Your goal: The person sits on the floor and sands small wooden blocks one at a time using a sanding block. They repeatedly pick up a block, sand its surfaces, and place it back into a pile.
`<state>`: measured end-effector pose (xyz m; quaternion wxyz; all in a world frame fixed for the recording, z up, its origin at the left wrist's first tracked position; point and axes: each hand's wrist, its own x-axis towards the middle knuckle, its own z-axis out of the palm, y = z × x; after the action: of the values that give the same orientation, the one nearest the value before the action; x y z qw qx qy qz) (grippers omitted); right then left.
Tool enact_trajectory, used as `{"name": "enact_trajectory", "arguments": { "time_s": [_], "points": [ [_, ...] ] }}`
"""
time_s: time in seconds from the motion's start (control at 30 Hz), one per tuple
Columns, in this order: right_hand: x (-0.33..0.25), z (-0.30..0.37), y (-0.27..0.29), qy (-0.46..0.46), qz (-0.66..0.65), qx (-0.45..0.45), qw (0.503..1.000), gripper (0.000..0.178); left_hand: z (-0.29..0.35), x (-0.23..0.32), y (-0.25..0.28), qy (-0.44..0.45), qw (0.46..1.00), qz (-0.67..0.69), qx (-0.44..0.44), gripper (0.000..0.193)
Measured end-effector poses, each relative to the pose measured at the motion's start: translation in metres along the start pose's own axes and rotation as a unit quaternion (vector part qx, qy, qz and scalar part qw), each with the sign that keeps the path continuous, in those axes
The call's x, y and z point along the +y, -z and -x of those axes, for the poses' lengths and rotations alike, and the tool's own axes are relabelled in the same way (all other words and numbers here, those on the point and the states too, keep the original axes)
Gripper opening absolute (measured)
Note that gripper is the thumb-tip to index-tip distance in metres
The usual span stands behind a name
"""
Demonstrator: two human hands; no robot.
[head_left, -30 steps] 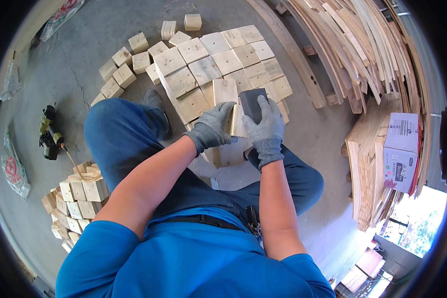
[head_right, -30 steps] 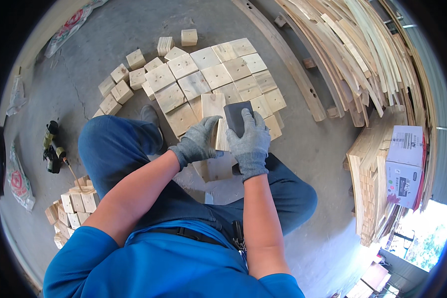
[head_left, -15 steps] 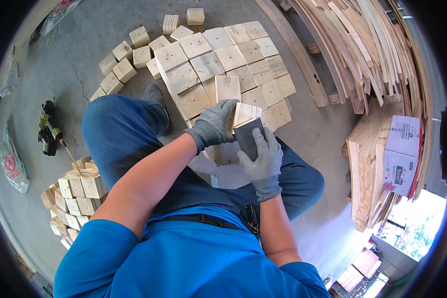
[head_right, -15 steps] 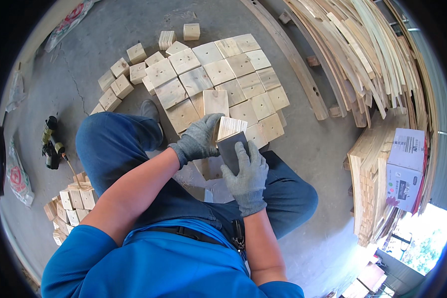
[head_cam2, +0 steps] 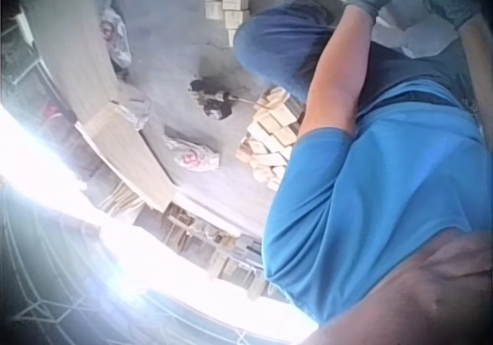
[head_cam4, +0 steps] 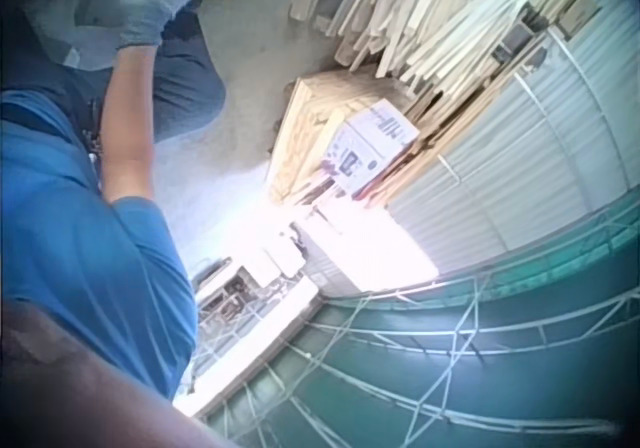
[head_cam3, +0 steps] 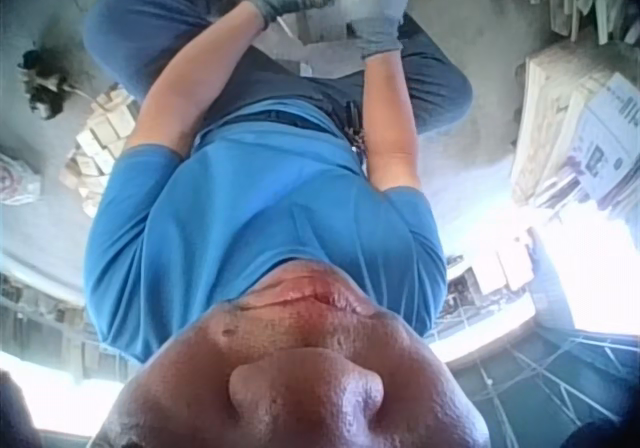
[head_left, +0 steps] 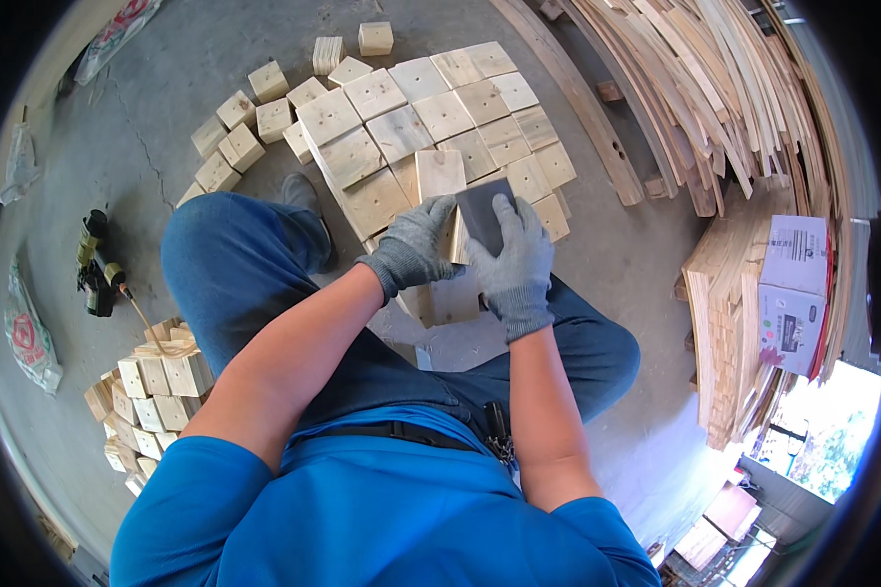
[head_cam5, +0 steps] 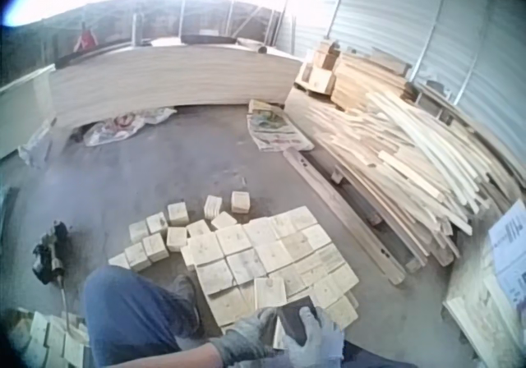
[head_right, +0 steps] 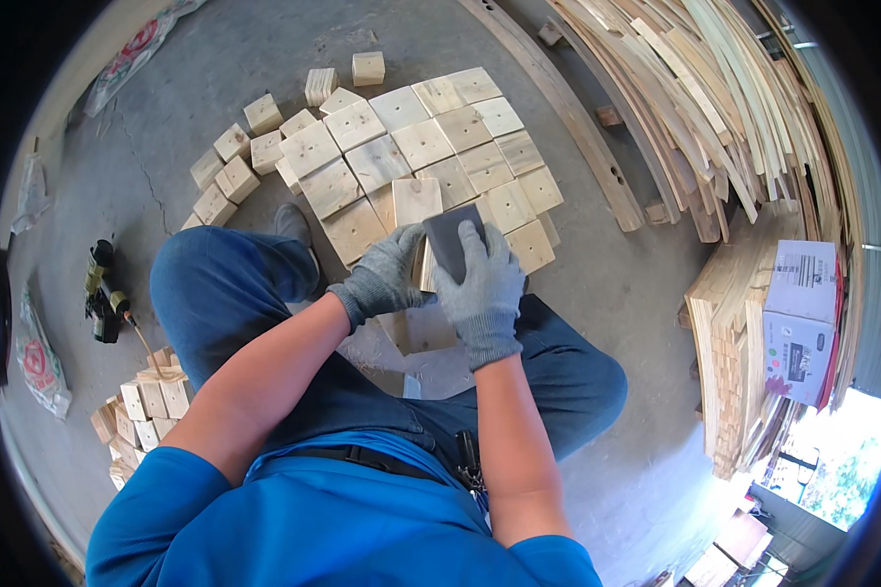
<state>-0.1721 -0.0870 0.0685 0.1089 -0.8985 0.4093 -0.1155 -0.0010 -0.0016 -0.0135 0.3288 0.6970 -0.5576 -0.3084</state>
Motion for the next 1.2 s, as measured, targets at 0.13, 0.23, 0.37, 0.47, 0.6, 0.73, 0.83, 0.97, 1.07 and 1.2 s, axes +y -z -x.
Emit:
{"name": "enact_trajectory", "arguments": {
  "time_s": [0.13, 0.23, 0.37, 0.47, 0.6, 0.73, 0.83, 0.97, 1.07, 1.2],
  "points": [
    [-0.009, 0.052, 0.015, 0.024, -0.011, -0.019, 0.999, 0.079, 0.001, 0.002, 0.003, 0.007, 1.000, -0.001, -0.021, 0.113],
    [-0.007, 0.082, 0.018, 0.034, -0.029, -0.025, 0.999, 0.083, 0.000, -0.001, -0.001, -0.003, 1.000, 0.016, -0.005, 0.110],
    [-0.002, 0.104, 0.021, 0.012, -0.061, -0.009, 0.998, 0.082, -0.002, 0.003, -0.001, 0.016, 1.000, 0.023, -0.009, 0.109],
    [0.007, 0.105, 0.018, -0.015, -0.100, 0.035, 0.994, 0.080, -0.002, 0.009, 0.005, 0.002, 1.000, -0.002, -0.002, 0.108],
    [0.026, 0.105, 0.012, -0.065, -0.211, 0.094, 0.971, 0.079, 0.001, 0.008, 0.005, 0.024, 0.999, 0.038, -0.023, 0.114],
    [0.045, 0.106, 0.007, -0.183, -0.325, 0.107, 0.922, 0.078, 0.002, 0.011, 0.006, 0.043, 0.997, 0.047, -0.033, 0.125],
    [0.045, 0.105, 0.023, -0.254, -0.364, 0.086, 0.892, 0.079, 0.010, 0.015, 0.010, 0.052, 0.998, 0.021, -0.035, 0.129],
    [0.049, 0.112, 0.030, -0.306, -0.433, 0.083, 0.844, 0.081, 0.017, 0.015, 0.008, 0.025, 1.000, 0.005, -0.013, 0.129],
    [0.052, 0.110, 0.029, -0.305, -0.456, 0.083, 0.832, 0.080, 0.009, 0.018, 0.015, 0.014, 0.999, -0.036, -0.015, 0.130],
    [0.053, 0.109, 0.026, -0.293, -0.457, 0.073, 0.837, 0.079, 0.001, 0.025, 0.023, -0.006, 0.996, -0.085, -0.035, 0.128]
  ]
}}
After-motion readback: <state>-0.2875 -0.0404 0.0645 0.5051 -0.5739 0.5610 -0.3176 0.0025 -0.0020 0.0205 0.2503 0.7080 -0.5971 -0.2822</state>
